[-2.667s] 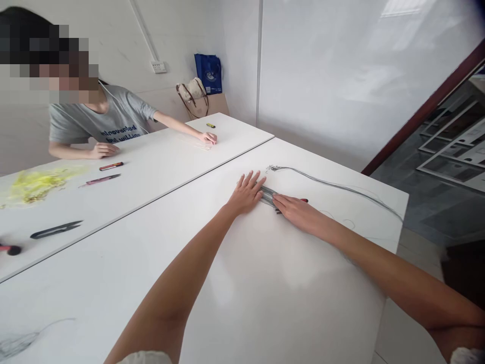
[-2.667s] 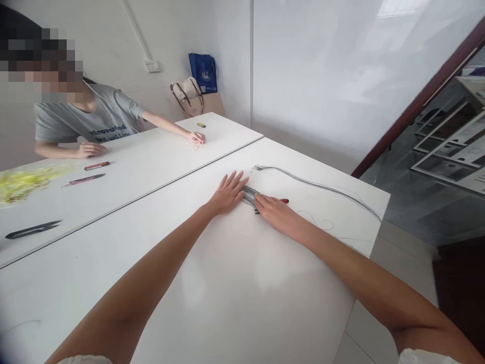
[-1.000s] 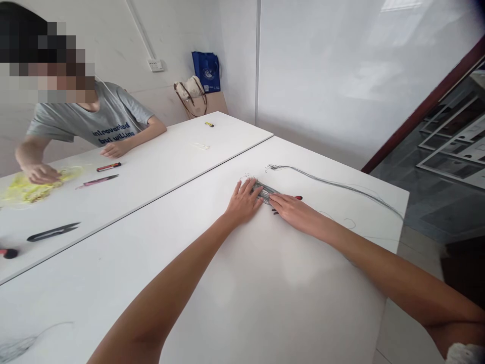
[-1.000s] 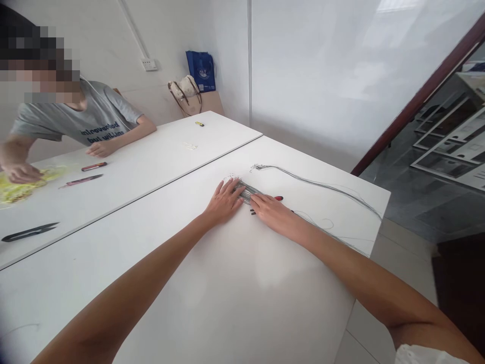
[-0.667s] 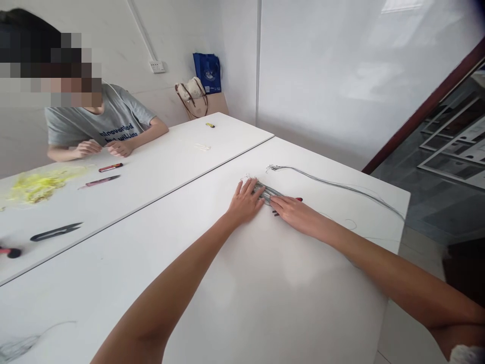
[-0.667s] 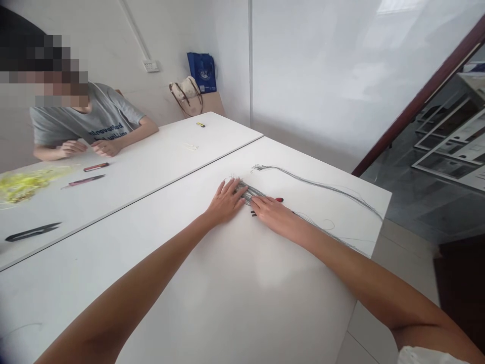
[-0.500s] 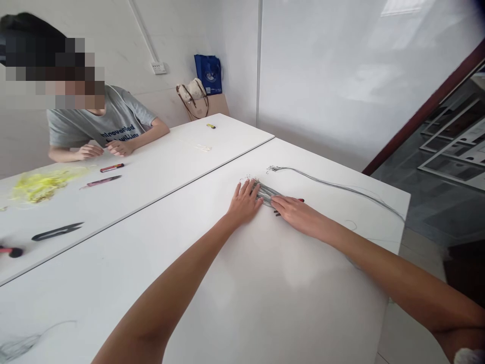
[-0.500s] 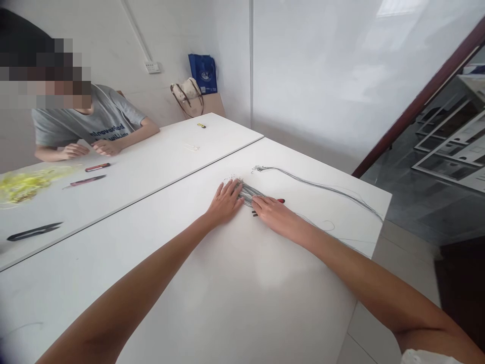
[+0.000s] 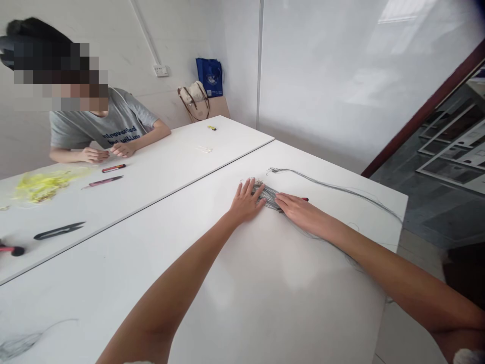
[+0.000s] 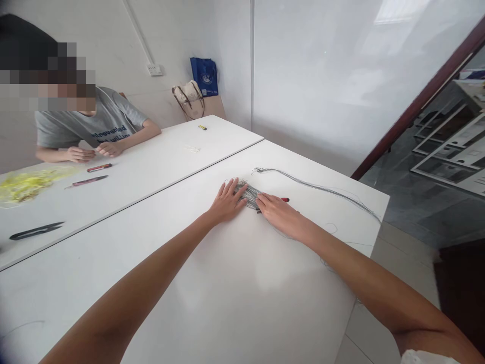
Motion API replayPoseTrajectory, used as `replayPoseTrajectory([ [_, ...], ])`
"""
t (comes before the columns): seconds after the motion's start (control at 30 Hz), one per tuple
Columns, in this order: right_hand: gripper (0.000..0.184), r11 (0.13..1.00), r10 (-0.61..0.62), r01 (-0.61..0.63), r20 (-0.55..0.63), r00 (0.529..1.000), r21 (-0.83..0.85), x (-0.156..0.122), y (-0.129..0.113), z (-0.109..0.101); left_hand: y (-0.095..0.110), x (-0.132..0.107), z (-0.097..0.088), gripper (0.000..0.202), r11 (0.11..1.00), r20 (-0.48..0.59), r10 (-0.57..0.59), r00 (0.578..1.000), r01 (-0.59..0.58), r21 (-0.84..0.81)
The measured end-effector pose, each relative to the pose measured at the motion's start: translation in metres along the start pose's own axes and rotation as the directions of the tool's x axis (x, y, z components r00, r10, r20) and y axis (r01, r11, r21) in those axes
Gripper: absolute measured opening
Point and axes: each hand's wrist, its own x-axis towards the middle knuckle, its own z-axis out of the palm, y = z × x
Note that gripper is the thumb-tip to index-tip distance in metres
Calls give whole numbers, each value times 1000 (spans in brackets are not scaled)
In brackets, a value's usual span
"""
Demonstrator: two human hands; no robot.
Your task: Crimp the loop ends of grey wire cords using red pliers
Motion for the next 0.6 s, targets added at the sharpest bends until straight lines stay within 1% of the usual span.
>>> replayPoseTrajectory([
  [0.1, 55, 999, 14, -15, -12, 1000, -32, 12, -1, 6, 5, 6, 1, 66, 1000, 2, 11, 1000, -11, -11],
  [0.17, 54, 1000, 8, -8, -16, 1000, -30, 14, -1, 10, 7, 9, 2, 67, 1000, 13, -10, 1000, 10, -13],
  [0.33, 50, 999, -9, 9, 2, 1000, 36, 3, 4, 10, 1, 11, 3, 69, 998, 14, -64, 998, 64, -18],
  [0.43, 55, 997, -18, 18, -3, 1000, 79, -3, 3, 9, -2, 9, 2, 69, 998, 7, -57, 998, 57, -20],
  [0.6, 68, 992, -106, 105, 5, 994, 66, -5, -8, 10, -1, 8, -2, 63, 1000, 13, -7, 1000, 8, -11],
])
